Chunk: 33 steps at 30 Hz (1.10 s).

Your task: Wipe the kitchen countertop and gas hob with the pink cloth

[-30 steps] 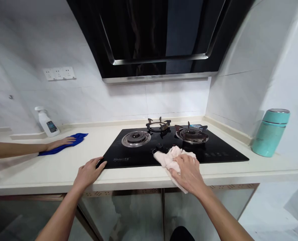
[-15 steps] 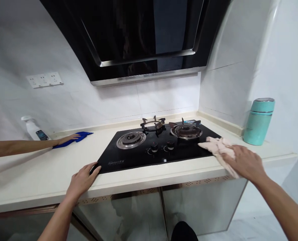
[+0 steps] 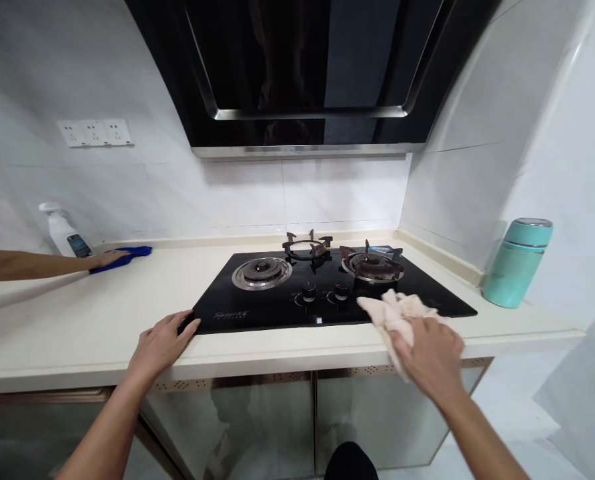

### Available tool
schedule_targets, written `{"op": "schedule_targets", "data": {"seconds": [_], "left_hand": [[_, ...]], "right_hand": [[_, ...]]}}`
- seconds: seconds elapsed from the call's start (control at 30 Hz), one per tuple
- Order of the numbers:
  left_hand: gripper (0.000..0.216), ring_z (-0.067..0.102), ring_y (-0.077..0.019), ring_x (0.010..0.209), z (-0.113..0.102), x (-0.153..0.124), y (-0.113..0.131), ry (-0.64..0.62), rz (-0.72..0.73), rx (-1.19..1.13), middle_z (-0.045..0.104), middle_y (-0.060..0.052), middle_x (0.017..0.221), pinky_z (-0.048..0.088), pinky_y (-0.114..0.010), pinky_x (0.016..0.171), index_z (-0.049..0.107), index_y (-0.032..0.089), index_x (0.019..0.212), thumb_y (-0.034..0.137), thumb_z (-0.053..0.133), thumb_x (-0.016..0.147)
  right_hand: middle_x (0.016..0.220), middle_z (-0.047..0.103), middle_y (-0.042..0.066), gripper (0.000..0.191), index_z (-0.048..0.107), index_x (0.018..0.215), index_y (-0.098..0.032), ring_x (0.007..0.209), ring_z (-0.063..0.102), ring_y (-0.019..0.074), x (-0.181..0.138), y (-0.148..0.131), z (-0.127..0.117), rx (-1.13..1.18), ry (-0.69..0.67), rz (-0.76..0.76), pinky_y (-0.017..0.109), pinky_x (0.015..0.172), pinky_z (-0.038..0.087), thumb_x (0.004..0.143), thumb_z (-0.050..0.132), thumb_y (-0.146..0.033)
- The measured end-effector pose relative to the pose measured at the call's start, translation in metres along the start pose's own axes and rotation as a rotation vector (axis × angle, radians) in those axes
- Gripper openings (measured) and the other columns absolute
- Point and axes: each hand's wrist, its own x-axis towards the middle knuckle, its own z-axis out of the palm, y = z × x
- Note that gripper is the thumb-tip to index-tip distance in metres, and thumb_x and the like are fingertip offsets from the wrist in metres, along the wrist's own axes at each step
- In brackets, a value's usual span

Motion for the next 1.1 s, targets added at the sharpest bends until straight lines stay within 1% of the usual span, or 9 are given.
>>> {"op": "schedule_targets", "data": {"seconds": [0.17,0.27,0.33,0.43,0.53,0.67,0.8,0.93,1.1], "left_hand": [[0.064,0.051,-0.0338,0.139,0.001,0.001,-0.002,-0.003,0.018,-0.002,0.058,-0.012,0.151,0.036,-0.056,0.115,0.057,0.023,0.142,0.061,0.03,0.096],[0.062,0.053,-0.0326,0.138,0.003,0.002,-0.006,0.011,0.02,0.007,0.059,-0.011,0.149,0.038,-0.055,0.115,0.058,0.024,0.141,0.06,0.032,0.097],[0.06,0.053,-0.0319,0.138,0.004,0.003,-0.007,0.024,0.023,0.014,0.06,-0.011,0.148,0.039,-0.054,0.114,0.058,0.025,0.14,0.059,0.034,0.097],[0.054,0.055,-0.0298,0.137,0.004,0.003,-0.01,0.037,0.051,0.028,0.063,-0.009,0.146,0.041,-0.05,0.112,0.06,0.029,0.137,0.056,0.037,0.097],[0.049,0.056,-0.0279,0.136,0.003,0.003,-0.011,0.043,0.07,0.036,0.064,-0.005,0.145,0.044,-0.047,0.11,0.062,0.033,0.135,0.053,0.039,0.097],[0.055,0.057,-0.0312,0.134,0.004,0.005,-0.012,0.031,0.045,0.053,0.062,-0.009,0.146,0.043,-0.052,0.111,0.058,0.027,0.14,0.056,0.036,0.098],[0.058,0.056,-0.0323,0.136,0.004,0.008,-0.014,0.014,0.047,0.056,0.061,-0.01,0.148,0.043,-0.055,0.112,0.057,0.025,0.141,0.057,0.033,0.098],[0.058,0.055,-0.032,0.136,0.005,0.009,-0.016,0.009,0.052,0.049,0.06,-0.011,0.148,0.042,-0.055,0.112,0.057,0.025,0.141,0.057,0.033,0.098],[0.059,0.054,-0.0318,0.138,0.003,0.007,-0.013,0.0,0.041,0.042,0.061,-0.009,0.148,0.04,-0.055,0.114,0.057,0.026,0.139,0.058,0.033,0.097]], "right_hand": [[0.118,0.064,0.017,0.043,0.067,0.123,-0.019,0.106,0.057,0.0351,-0.028,-0.127,-0.012,0.15,0.045,-0.153,0.057,0.098,0.042,0.096,0.049,-0.047],[0.125,0.063,0.014,0.046,0.065,0.129,-0.025,0.113,0.055,0.0356,-0.047,-0.197,-0.013,0.306,0.037,-0.296,0.061,0.106,0.036,0.091,0.06,-0.051],[0.135,0.059,0.014,0.056,0.059,0.137,-0.028,0.124,0.05,0.0381,-0.06,-0.237,-0.011,0.391,0.026,-0.44,0.065,0.112,0.029,0.088,0.068,-0.052],[0.148,0.051,0.016,0.076,0.049,0.146,-0.032,0.138,0.041,0.0425,-0.073,-0.278,-0.004,0.446,0.019,-0.605,0.07,0.113,0.025,0.079,0.08,-0.052],[0.151,0.049,0.016,0.083,0.046,0.147,-0.034,0.14,0.041,0.0411,-0.074,-0.287,0.001,0.471,0.021,-0.675,0.068,0.112,0.029,0.075,0.086,-0.045],[0.148,0.053,0.012,0.082,0.047,0.147,-0.036,0.137,0.047,0.0362,-0.064,-0.25,0.002,0.493,0.057,-0.758,0.061,0.113,0.034,0.076,0.088,-0.039],[0.144,0.057,0.012,0.077,0.051,0.144,-0.035,0.135,0.049,0.0352,-0.055,-0.179,0.008,0.457,0.1,-0.72,0.06,0.114,0.032,0.076,0.087,-0.031],[0.147,0.056,0.013,0.066,0.056,0.141,-0.033,0.139,0.046,0.0347,-0.045,-0.082,0.025,0.348,0.136,-0.641,0.059,0.116,0.028,0.08,0.08,-0.025],[0.145,0.057,0.017,0.065,0.054,0.143,-0.029,0.137,0.049,0.0376,-0.023,0.063,0.048,0.227,0.096,-0.452,0.058,0.113,0.031,0.083,0.071,-0.046]]}}
